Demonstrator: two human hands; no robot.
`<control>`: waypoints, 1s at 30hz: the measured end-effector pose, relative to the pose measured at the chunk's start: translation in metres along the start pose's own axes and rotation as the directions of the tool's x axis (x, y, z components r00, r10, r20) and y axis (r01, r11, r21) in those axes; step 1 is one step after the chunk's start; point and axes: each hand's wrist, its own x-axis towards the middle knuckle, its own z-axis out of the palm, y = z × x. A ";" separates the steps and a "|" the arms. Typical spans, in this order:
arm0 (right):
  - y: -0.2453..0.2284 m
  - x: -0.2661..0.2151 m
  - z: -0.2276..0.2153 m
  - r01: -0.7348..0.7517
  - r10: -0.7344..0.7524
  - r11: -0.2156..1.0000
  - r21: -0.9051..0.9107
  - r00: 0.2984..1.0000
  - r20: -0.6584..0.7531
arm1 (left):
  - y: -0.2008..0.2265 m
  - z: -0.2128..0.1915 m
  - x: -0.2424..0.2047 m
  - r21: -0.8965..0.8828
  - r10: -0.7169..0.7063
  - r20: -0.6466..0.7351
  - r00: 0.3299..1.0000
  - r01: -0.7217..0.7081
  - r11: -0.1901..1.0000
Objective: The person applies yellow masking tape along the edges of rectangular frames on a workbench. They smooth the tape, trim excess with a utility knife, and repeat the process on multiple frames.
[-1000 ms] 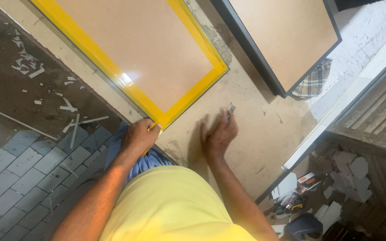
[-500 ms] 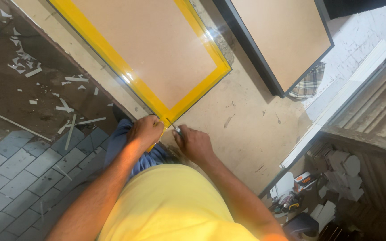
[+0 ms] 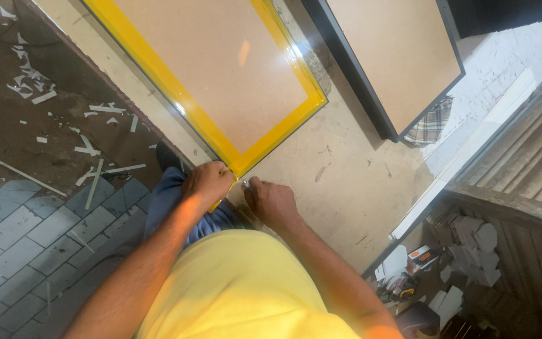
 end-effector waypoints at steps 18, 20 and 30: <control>0.014 -0.035 0.009 -0.028 0.049 0.996 0.082 0.962 -0.267 | -0.027 -0.050 -0.035 0.001 0.323 -0.131 0.937 -0.326 0.945; 0.024 -0.048 0.007 -0.217 0.216 0.976 0.033 0.918 -0.332 | -0.050 -0.058 -0.034 0.068 0.436 -0.242 0.867 -0.433 0.899; 0.119 -0.061 -0.003 -0.501 0.713 0.699 0.510 0.441 -0.545 | -0.118 -0.115 -0.001 0.000 0.244 -0.373 0.895 -0.263 0.965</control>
